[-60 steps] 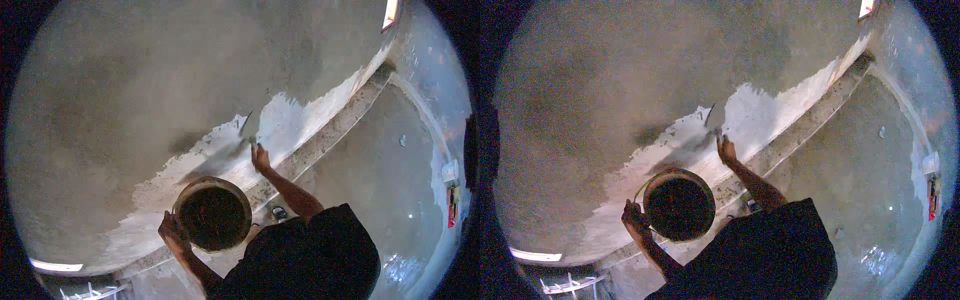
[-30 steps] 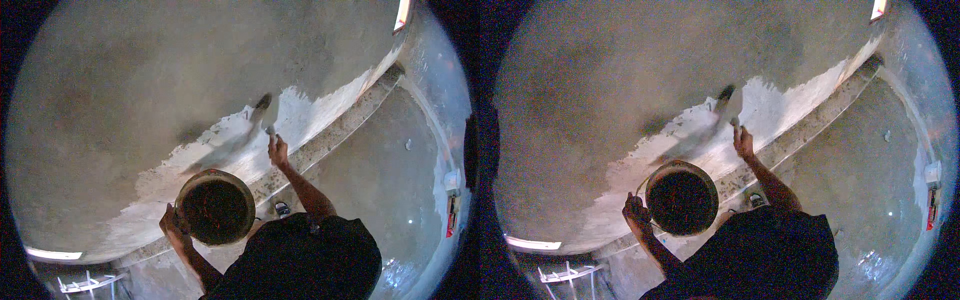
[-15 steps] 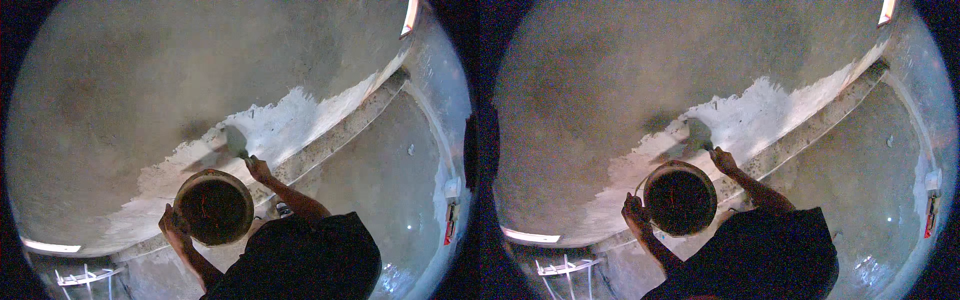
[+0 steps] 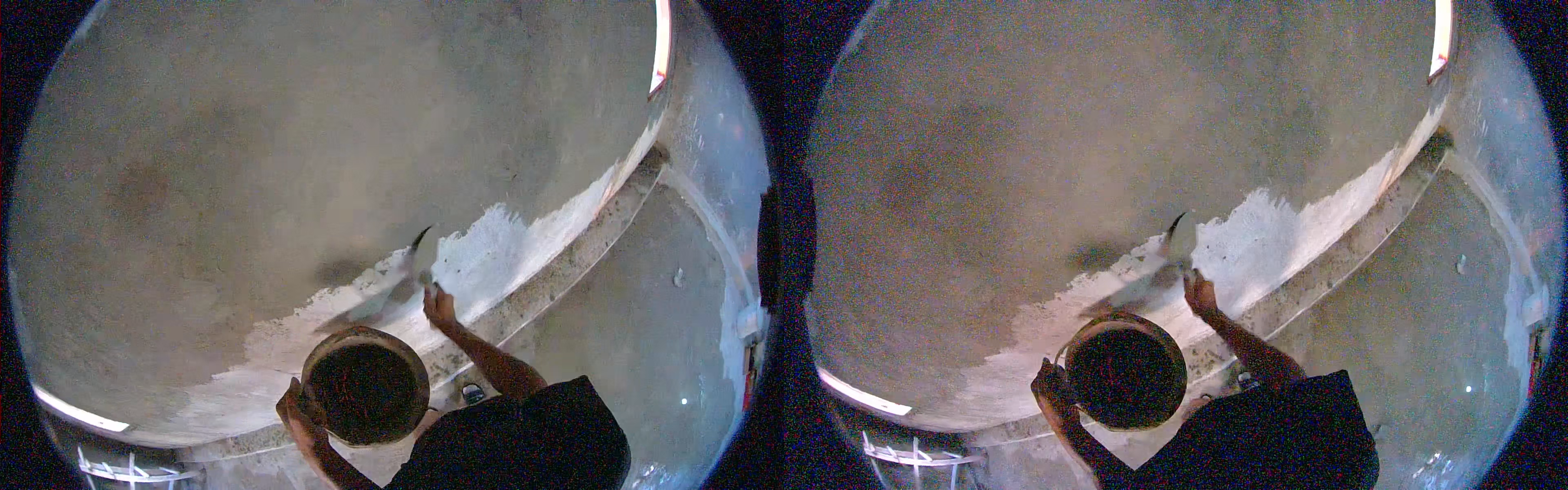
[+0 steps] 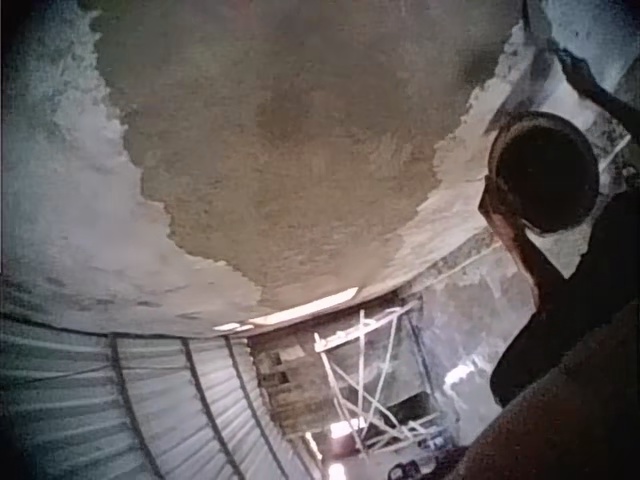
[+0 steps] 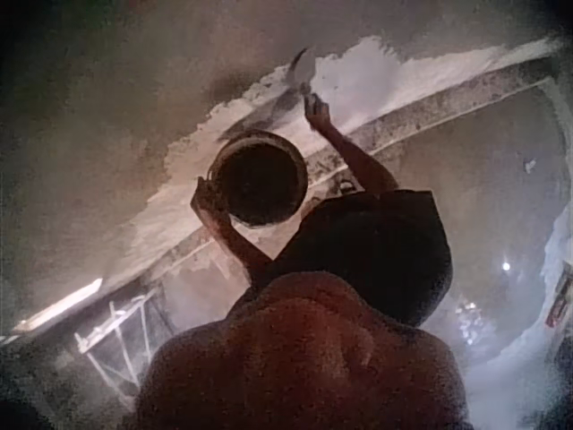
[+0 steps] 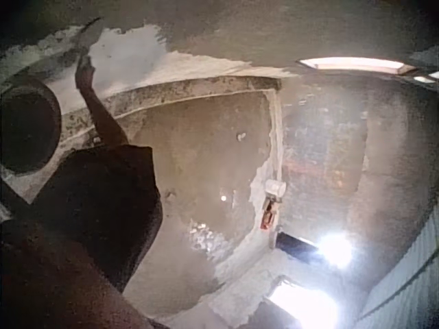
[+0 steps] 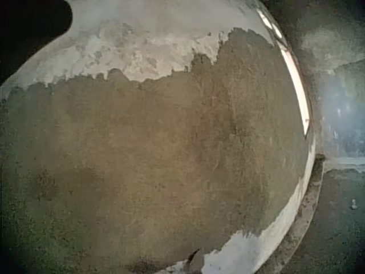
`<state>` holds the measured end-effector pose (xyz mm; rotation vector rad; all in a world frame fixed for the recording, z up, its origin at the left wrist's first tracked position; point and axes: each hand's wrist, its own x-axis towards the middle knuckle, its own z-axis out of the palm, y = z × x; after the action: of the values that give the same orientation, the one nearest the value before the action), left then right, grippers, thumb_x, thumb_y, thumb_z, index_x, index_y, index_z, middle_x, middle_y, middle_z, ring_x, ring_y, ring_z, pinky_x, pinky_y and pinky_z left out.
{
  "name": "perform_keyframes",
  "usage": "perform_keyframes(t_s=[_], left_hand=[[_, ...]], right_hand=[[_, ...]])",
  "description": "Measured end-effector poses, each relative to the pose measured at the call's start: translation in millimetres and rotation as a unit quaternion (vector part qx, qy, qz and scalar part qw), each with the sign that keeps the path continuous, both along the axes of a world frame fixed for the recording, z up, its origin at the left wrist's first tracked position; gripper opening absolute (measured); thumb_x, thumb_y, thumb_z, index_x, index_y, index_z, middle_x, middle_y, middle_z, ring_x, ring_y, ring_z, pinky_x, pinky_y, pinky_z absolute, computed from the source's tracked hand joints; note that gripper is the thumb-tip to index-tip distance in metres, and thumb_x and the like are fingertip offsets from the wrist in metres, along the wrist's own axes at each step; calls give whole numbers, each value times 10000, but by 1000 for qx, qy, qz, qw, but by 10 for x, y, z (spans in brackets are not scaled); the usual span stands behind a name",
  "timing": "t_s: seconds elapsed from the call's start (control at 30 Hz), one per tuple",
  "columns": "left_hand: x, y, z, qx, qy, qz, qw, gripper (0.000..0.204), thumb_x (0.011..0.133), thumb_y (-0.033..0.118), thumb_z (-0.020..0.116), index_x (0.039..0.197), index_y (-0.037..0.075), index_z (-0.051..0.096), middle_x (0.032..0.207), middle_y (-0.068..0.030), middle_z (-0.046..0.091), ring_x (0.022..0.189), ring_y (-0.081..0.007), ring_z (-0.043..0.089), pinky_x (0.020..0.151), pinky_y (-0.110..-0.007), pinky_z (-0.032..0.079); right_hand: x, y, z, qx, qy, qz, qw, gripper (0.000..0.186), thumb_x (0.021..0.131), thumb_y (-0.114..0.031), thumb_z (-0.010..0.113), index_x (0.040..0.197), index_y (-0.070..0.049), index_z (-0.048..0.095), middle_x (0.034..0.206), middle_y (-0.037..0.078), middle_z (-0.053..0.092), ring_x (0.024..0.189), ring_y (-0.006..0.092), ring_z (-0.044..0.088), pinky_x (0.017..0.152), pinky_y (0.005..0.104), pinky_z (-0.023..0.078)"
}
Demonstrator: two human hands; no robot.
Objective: The person applies plaster onto a wall using a trowel and mixes the plaster inside a bucket by hand.
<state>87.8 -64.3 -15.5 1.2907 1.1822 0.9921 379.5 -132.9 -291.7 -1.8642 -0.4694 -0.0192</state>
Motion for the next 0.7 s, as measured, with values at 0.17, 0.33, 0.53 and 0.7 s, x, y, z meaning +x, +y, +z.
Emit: perform_keyframes(t_s=[0.17,0.33,0.53,0.7], left_hand=[[-85,133,-138,-22,-1,-20,1000,339,731,293,630,869,-7,555,768,-41,499,671,-139,469,578,-272,410],[-19,-10,-60,149,3,-35,988,341,788,330,524,790,-9,561,729,-36,515,616,-108,428,524,-259,365],[48,-85,363,55,33,-110,992,332,815,291,476,624,21,504,549,17,437,488,-90,361,448,-273,274],[-25,1,282,58,32,-125,990,307,806,261,470,598,35,464,542,9,403,510,-93,327,457,-278,267]], right_hand=[[-248,-174,494,21,-205,84,975,165,813,-168,516,833,-5,494,536,158,514,430,317,493,413,416,364],[13,-248,626,368,183,0,912,219,852,-268,497,874,-51,491,473,-14,429,346,86,388,302,257,318],[-108,265,549,320,242,-83,912,271,875,-334,443,880,-68,496,474,-4,423,334,84,379,285,248,302],[-854,99,124,124,95,29,987,271,856,-326,478,786,-65,479,473,10,440,356,127,433,320,293,333]])
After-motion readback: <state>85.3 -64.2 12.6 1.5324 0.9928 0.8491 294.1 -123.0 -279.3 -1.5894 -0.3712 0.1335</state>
